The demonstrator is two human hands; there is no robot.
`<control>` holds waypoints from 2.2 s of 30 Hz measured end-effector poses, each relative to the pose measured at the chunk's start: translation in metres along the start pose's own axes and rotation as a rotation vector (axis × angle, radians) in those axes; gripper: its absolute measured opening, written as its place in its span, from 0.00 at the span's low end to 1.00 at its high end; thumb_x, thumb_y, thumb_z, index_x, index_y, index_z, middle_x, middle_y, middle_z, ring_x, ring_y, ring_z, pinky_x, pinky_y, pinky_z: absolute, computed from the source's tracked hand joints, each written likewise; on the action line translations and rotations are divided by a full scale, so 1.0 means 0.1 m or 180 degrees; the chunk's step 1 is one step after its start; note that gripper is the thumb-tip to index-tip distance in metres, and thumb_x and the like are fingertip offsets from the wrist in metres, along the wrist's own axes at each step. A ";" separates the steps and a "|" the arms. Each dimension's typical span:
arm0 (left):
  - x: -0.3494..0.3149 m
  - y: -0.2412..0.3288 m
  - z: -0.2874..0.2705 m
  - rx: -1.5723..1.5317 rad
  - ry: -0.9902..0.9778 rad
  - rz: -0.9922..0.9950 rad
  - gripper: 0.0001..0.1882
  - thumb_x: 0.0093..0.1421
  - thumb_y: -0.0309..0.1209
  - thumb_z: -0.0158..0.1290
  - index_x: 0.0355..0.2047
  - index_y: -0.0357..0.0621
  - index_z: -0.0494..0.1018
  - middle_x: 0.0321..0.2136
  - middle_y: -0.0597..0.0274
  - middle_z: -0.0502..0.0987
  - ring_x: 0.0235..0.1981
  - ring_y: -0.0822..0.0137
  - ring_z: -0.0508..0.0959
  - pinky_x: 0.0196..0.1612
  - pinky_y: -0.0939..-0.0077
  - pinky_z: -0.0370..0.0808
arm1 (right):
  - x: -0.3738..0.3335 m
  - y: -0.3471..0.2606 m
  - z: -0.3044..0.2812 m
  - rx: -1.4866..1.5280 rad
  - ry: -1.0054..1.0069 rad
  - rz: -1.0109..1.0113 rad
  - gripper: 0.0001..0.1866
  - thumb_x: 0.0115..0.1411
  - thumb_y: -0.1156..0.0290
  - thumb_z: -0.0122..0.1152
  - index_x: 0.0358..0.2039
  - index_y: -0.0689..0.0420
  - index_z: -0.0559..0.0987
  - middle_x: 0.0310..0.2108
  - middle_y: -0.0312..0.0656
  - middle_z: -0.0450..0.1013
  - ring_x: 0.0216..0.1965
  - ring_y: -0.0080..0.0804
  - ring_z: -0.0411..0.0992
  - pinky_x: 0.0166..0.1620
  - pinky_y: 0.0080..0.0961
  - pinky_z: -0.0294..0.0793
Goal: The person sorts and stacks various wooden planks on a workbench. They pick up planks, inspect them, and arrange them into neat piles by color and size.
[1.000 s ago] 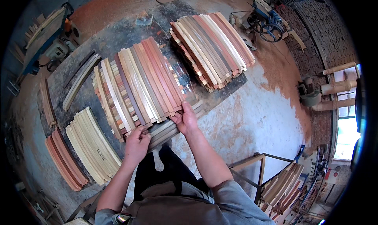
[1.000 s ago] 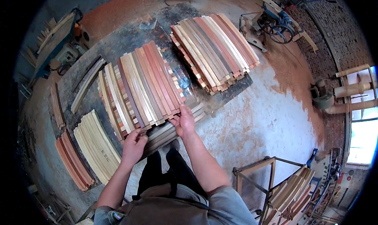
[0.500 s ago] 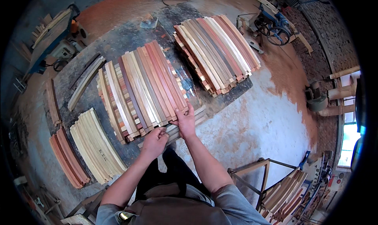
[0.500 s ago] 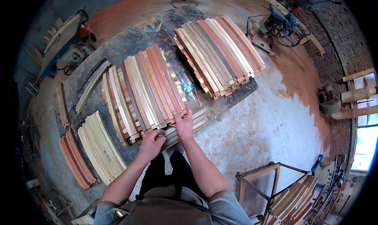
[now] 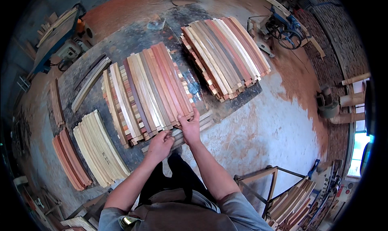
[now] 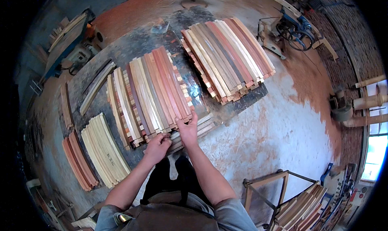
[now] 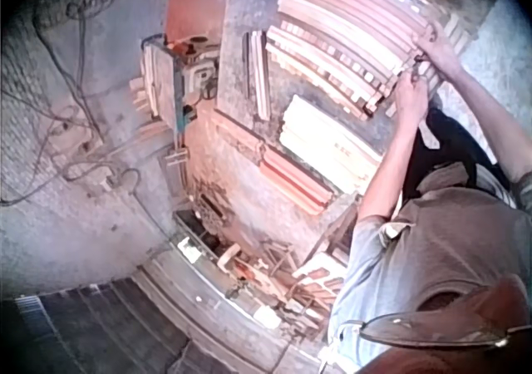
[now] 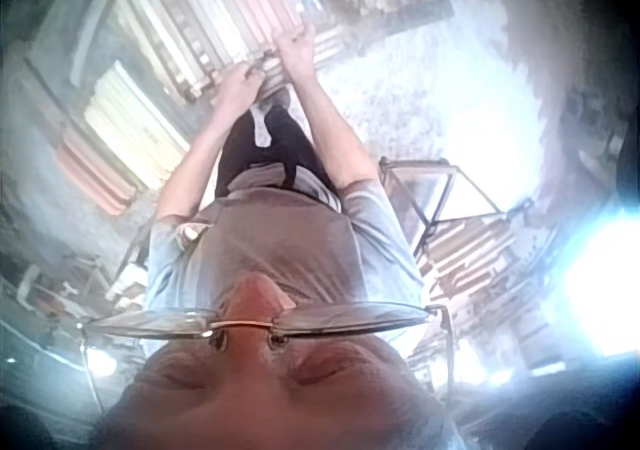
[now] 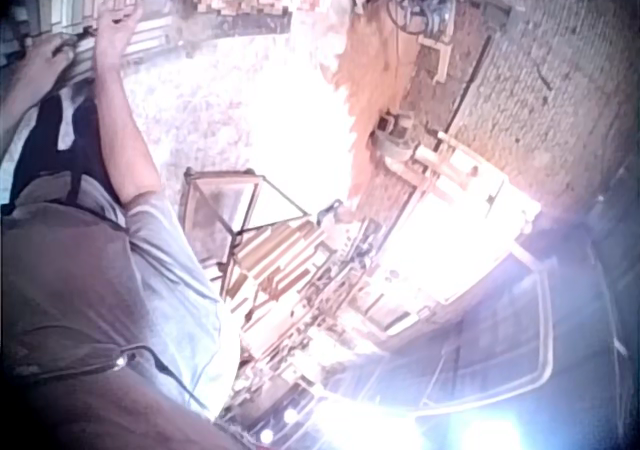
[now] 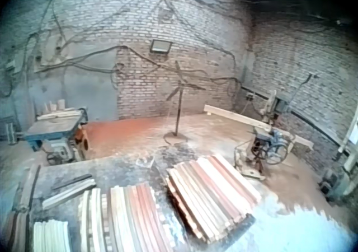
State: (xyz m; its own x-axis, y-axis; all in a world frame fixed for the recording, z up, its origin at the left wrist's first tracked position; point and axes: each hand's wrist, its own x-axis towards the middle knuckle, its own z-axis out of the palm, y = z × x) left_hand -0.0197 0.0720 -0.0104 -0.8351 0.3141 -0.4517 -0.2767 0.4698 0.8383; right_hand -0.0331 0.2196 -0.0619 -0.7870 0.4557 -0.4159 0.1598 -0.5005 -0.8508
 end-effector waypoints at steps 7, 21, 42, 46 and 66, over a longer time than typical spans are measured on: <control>0.07 0.00 0.05 -0.0044 0.0053 0.0107 0.17 0.60 0.31 0.55 0.48 0.34 0.74 0.30 0.58 0.78 0.32 0.67 0.78 0.39 0.72 0.75 | -0.05 -0.04 0.05 -0.0400 0.0112 0.0096 0.44 0.57 0.74 0.66 0.66 0.66 0.48 0.56 0.55 0.63 0.52 0.38 0.69 0.46 0.27 0.77; 0.19 -0.16 0.22 -0.0113 0.0390 0.0047 0.19 0.62 0.29 0.49 0.53 0.36 0.70 0.34 0.54 0.78 0.35 0.61 0.79 0.43 0.69 0.75 | -0.03 0.14 0.13 -0.0857 0.0474 -0.0545 0.48 0.54 0.71 0.68 0.66 0.66 0.48 0.57 0.62 0.63 0.58 0.47 0.65 0.61 0.34 0.63; 0.23 0.12 0.30 -0.1366 0.0595 -0.0316 0.13 0.66 0.36 0.53 0.41 0.36 0.74 0.28 0.61 0.77 0.26 0.71 0.77 0.33 0.76 0.77 | -0.26 -0.24 -0.02 -0.0717 0.0506 -0.0207 0.45 0.55 0.76 0.66 0.66 0.61 0.48 0.55 0.54 0.63 0.53 0.39 0.66 0.55 0.31 0.70; 0.27 0.18 0.37 -0.2037 0.0531 -0.0617 0.13 0.66 0.36 0.55 0.34 0.39 0.69 0.26 0.65 0.73 0.23 0.74 0.74 0.26 0.79 0.76 | -0.54 -0.34 -0.17 -0.0688 0.0481 -0.0252 0.41 0.56 0.78 0.65 0.64 0.60 0.51 0.53 0.52 0.64 0.51 0.37 0.67 0.52 0.31 0.72; 0.24 0.21 0.33 -0.4363 -0.0857 -0.0832 0.19 0.62 0.29 0.53 0.53 0.37 0.71 0.44 0.51 0.79 0.43 0.56 0.81 0.47 0.56 0.80 | -0.12 -0.88 -0.79 -0.2080 -0.0706 0.0679 0.19 0.69 0.57 0.54 0.42 0.64 0.78 0.30 0.40 0.76 0.33 0.24 0.73 0.36 0.26 0.75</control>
State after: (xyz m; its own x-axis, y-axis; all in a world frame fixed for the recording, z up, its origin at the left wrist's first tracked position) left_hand -0.0295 0.1170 -0.0135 -0.6173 0.5622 -0.5503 -0.7708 -0.5720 0.2803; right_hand 0.0094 0.3166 -0.0082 -0.7902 0.2023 -0.5785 0.5926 0.0121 -0.8054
